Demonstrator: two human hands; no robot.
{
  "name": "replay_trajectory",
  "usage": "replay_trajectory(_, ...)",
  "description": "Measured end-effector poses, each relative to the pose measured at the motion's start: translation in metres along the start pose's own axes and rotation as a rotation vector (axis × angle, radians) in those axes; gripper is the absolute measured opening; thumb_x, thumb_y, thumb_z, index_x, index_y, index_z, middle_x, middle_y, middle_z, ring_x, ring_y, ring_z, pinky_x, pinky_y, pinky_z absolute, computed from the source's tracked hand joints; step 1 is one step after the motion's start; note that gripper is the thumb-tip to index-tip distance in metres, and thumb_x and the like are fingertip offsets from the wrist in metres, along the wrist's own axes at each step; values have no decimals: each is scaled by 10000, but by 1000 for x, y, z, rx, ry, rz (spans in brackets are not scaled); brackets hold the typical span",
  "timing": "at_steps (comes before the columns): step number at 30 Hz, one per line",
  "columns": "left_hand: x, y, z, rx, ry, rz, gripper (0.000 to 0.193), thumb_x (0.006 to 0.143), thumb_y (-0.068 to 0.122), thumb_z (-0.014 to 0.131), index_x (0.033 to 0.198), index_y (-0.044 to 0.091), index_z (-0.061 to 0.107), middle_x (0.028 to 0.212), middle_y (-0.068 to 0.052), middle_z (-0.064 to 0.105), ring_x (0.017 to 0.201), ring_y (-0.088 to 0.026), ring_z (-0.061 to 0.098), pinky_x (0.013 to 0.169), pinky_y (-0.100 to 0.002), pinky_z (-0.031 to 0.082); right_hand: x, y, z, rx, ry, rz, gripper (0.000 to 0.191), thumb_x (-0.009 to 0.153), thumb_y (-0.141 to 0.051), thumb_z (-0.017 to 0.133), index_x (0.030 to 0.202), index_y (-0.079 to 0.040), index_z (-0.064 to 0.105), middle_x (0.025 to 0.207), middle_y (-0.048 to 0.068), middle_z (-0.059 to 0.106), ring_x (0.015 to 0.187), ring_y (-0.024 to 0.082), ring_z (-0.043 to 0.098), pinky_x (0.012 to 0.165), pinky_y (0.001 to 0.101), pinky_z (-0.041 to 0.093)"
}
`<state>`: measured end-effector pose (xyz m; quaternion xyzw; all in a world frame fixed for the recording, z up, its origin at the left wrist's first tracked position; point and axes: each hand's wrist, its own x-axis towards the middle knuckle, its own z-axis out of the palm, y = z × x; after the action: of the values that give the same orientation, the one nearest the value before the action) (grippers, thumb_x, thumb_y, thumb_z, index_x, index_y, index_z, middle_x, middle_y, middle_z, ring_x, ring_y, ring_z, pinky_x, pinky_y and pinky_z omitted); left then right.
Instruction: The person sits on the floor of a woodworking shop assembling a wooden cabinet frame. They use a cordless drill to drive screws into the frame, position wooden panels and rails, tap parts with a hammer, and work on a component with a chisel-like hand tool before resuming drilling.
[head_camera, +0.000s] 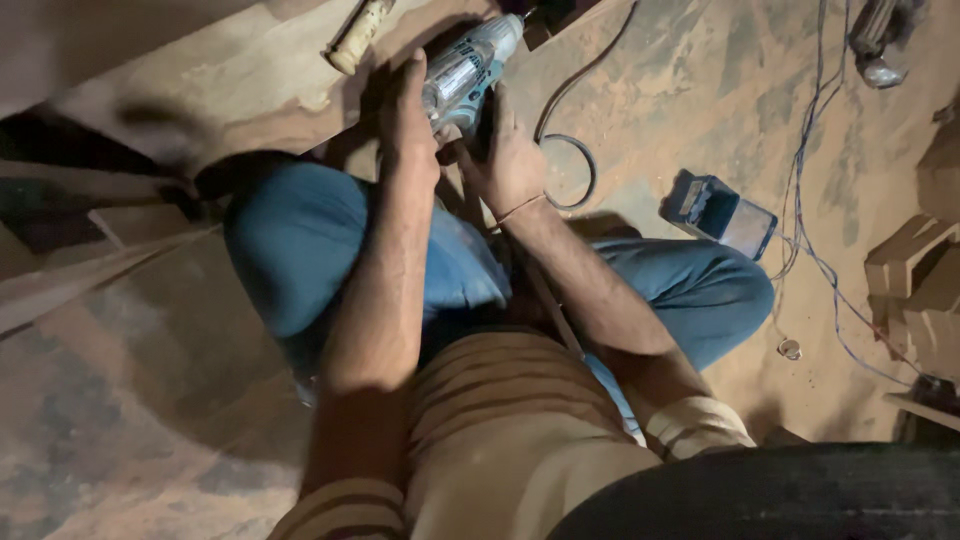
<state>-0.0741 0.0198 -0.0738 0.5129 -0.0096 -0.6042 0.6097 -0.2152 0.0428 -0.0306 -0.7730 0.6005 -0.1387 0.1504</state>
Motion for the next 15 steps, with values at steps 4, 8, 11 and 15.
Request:
replay_trajectory(4, 7, -1, 1, -5, -13, 63, 755, 846, 595, 708, 1290, -15, 666, 1189, -164, 706, 961, -225, 701, 730, -344, 569, 4, 1, -2, -1, -68, 16, 975, 857, -439, 798, 1546, 41, 304, 1073, 282, 694, 930, 435, 691, 766, 522, 558)
replay_trajectory(8, 11, 3, 2, 21, 7, 167, 747, 854, 599, 684, 1285, -10, 648, 1218, -168, 697, 1030, -247, 718, 813, -381, 610, 6, 1, -1, 44, -27, -59, 1012, 805, -416, 831, 1531, 55, 306, 1110, 290, 690, 967, 440, 690, 789, 503, 562)
replay_trajectory(11, 14, 8, 2, -5, 5, 227, 737, 855, 569, 707, 1272, -37, 661, 1218, -189, 703, 1031, -261, 724, 842, -387, 606, 10, -2, 1, 52, -59, -19, 1041, 794, -401, 842, 1533, 72, 282, 1126, 293, 684, 981, 445, 683, 799, 499, 557)
replay_trajectory(15, 20, 12, 3, 93, 10, 294, 690, 877, 543, 718, 1278, -16, 660, 1237, -156, 704, 1058, -208, 699, 888, -324, 564, 17, -6, 1, 112, 25, -76, 984, 755, -367, 866, 1480, 51, 348, 1167, 296, 680, 1026, 436, 687, 841, 489, 563)
